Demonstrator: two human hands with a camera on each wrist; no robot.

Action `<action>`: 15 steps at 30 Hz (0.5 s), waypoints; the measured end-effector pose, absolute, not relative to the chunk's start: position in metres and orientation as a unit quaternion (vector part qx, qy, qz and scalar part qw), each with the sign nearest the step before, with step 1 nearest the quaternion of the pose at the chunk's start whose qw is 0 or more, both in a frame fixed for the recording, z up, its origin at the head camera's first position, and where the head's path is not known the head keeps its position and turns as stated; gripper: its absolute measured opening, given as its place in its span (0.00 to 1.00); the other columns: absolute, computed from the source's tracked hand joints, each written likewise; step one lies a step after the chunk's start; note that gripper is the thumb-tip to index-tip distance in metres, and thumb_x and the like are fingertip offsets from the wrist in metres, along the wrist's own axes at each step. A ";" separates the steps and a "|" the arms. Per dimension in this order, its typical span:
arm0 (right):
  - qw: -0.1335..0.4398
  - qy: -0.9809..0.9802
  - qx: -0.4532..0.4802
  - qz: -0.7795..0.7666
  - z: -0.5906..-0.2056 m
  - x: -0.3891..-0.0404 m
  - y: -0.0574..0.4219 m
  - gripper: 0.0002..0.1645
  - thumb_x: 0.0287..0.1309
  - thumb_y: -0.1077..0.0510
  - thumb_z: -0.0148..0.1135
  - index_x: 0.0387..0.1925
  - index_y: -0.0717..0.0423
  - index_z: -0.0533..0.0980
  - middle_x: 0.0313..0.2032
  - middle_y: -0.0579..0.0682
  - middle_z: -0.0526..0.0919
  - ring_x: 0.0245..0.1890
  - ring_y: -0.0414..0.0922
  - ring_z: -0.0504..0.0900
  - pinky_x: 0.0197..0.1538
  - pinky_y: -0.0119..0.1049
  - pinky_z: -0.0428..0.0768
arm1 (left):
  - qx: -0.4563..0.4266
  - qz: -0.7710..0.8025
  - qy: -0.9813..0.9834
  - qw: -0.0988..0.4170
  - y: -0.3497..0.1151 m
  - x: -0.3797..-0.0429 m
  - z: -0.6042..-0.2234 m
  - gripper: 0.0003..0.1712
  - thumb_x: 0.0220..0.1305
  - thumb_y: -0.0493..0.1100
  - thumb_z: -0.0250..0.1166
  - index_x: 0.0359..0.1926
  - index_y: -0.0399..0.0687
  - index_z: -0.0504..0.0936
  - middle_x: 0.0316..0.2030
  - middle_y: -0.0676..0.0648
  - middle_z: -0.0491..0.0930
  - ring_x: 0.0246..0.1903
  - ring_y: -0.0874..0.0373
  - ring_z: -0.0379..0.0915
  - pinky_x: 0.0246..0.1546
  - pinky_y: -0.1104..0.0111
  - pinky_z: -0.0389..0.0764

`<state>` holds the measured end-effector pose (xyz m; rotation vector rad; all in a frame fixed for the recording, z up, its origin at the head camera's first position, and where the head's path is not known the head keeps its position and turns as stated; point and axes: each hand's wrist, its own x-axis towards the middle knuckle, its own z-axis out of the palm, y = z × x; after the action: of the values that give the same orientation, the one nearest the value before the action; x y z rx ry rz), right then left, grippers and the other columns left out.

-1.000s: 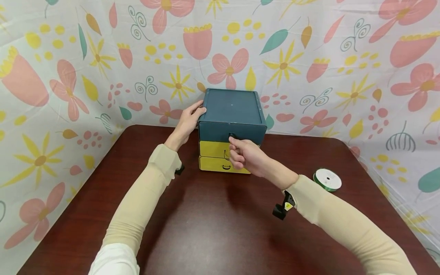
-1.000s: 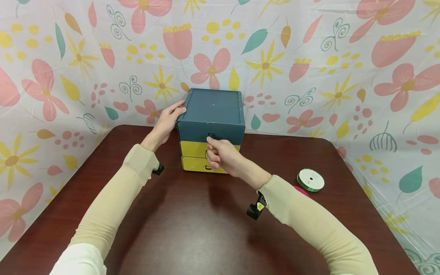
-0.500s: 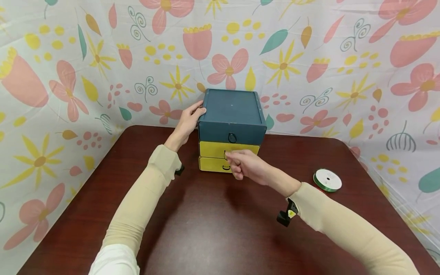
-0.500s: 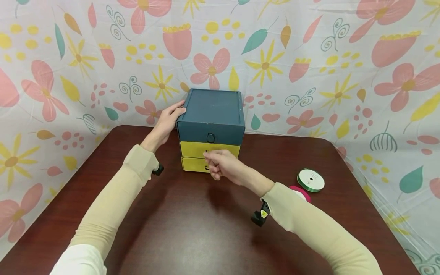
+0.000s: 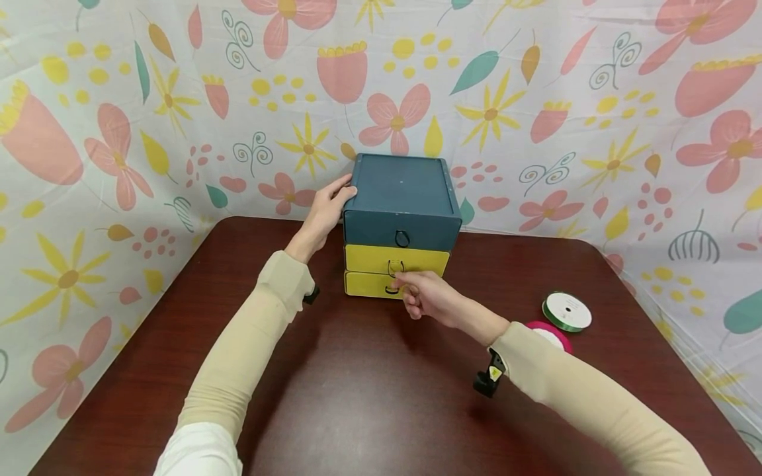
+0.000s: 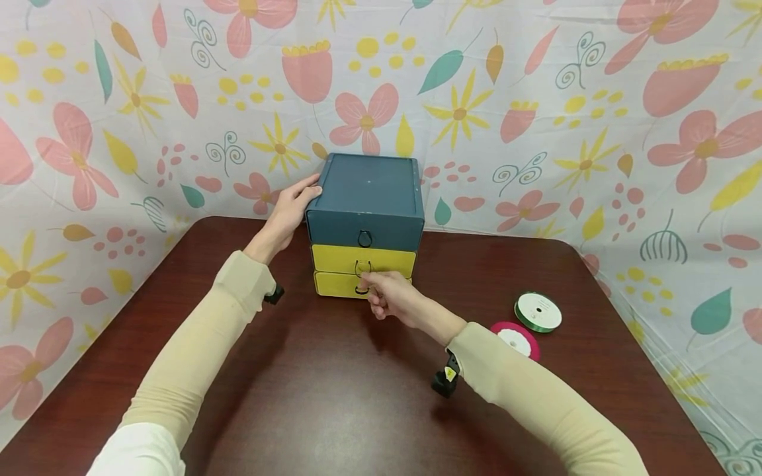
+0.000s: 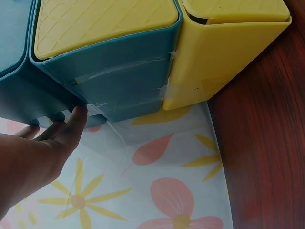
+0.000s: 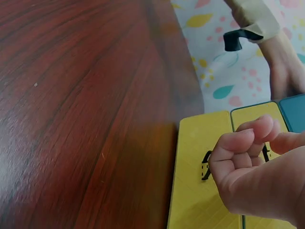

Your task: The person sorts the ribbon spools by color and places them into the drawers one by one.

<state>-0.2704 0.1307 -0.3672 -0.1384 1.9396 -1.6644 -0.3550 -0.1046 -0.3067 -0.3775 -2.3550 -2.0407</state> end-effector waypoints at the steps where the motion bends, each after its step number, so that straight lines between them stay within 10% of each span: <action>1: 0.286 0.722 -0.048 -0.629 -0.368 -0.271 0.130 0.30 0.73 0.47 0.45 0.59 0.70 0.64 0.16 0.44 0.63 0.14 0.41 0.65 0.29 0.34 0.68 | -0.120 -0.651 -0.750 -0.001 -0.105 -0.355 -0.307 0.30 0.73 0.55 0.51 0.73 0.62 0.59 0.74 0.52 0.56 0.72 0.56 0.53 0.72 0.56 0.59; 15: 0.275 0.697 -0.054 -0.660 -0.371 -0.275 0.125 0.21 0.75 0.50 0.43 0.49 0.66 0.68 0.17 0.44 0.63 0.15 0.40 0.63 0.30 0.34 0.66 | -0.122 -0.640 -0.758 -0.017 -0.104 -0.328 -0.283 0.31 0.75 0.49 0.48 0.75 0.52 0.55 0.75 0.47 0.53 0.74 0.52 0.50 0.72 0.56 0.58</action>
<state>-0.2754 0.1253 -0.3709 -0.1441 1.8733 -1.7746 -0.3282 -0.1036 -0.2831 -0.3867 -2.4084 -2.0330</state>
